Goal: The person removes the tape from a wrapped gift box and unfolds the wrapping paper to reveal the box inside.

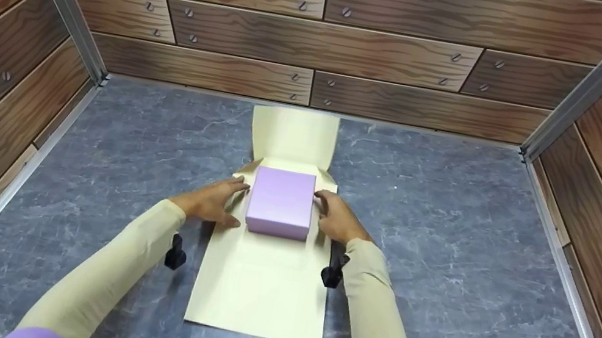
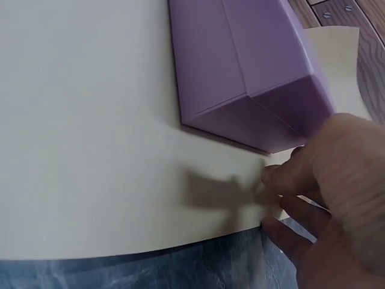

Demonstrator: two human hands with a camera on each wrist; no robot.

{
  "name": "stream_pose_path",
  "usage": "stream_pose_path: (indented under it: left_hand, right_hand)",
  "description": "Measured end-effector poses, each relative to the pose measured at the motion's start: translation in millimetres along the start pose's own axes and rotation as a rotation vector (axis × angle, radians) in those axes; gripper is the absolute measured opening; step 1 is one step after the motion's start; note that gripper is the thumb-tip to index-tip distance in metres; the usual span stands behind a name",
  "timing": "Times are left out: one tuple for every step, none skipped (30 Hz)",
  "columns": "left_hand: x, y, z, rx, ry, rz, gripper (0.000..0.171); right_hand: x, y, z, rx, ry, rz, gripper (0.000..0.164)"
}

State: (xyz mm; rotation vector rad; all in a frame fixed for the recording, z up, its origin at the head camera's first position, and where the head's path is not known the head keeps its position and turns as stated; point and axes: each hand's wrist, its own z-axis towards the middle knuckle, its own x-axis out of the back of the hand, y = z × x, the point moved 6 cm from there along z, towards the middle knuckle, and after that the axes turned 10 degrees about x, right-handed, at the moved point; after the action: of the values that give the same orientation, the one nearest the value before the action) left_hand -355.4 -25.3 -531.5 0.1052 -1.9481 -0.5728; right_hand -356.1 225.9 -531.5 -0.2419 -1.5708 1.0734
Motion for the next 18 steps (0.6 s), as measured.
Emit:
stream_pose_path:
  left_hand:
    - [0.0, -0.8, 1.0, 0.003, -0.005, 0.002, 0.085]
    - [0.1, -1.5, 1.9, 0.006, -0.012, 0.0, 0.085]
    - [0.3, -2.1, 2.8, 0.009, -0.017, -0.001, 0.085]
    - [0.7, -2.8, 3.5, 0.013, -0.02, -0.004, 0.086]
    - [1.0, -3.3, 4.2, 0.016, -0.021, -0.009, 0.088]
    - [1.1, -3.9, 4.6, 0.02, -0.024, -0.015, 0.091]
    - [1.2, -4.5, 4.9, 0.024, -0.026, -0.016, 0.095]
    - [1.1, -5.1, 5.2, 0.025, -0.027, -0.016, 0.099]
    - [0.9, -5.8, 5.3, 0.028, -0.026, -0.016, 0.103]
    - [0.7, -7.1, 5.1, 0.034, -0.025, -0.012, 0.107]
    - [0.4, -8.4, 4.7, 0.041, -0.026, -0.006, 0.111]
    - [0.2, -9.9, 4.1, 0.049, -0.025, -0.002, 0.115]
    - [0.2, -11.0, 3.2, 0.056, -0.026, 0.007, 0.117]
    - [0.6, -11.5, 3.2, 0.063, -0.025, 0.013, 0.119]
    - [1.5, -11.9, 3.1, 0.071, -0.024, 0.015, 0.121]
    - [2.4, -12.1, 2.9, 0.077, -0.025, 0.018, 0.122]
    - [3.1, -12.2, 2.8, 0.085, -0.028, 0.024, 0.123]
    - [3.8, -12.1, 2.7, 0.092, -0.032, 0.026, 0.124]
  right_hand:
    - [0, 1, 1, -0.003, -0.001, 0.0, 0.063]
    - [-1, 2, 1, -0.007, -0.001, 0.001, 0.064]
    - [-1, 2, 1, -0.009, -0.003, 0.003, 0.064]
    - [-1, 3, 2, -0.012, -0.004, 0.005, 0.063]
    - [-2, 3, 2, -0.009, -0.005, -0.004, 0.063]
    - [-2, 3, 1, -0.006, -0.009, -0.014, 0.063]
    - [-3, 2, 1, -0.001, -0.012, -0.021, 0.063]
    - [-3, 2, 1, 0.003, -0.018, -0.029, 0.063]
    - [-4, 1, 0, 0.007, -0.025, -0.044, 0.064]
    - [-5, 0, 0, 0.008, -0.034, -0.066, 0.065]
    - [-5, 0, -1, 0.004, -0.044, -0.093, 0.068]
    - [-6, -1, -1, 0.001, -0.055, -0.112, 0.069]
    - [-6, -1, -1, -0.009, -0.066, -0.131, 0.072]
    - [-5, -2, -2, -0.02, -0.078, -0.155, 0.075]
    - [-4, -2, -2, -0.034, -0.09, -0.177, 0.077]
    - [-2, -2, -2, -0.048, -0.105, -0.197, 0.078]
    - [-1, -2, -2, -0.06, -0.122, -0.211, 0.079]
    - [0, -3, -2, -0.063, -0.138, -0.219, 0.08]
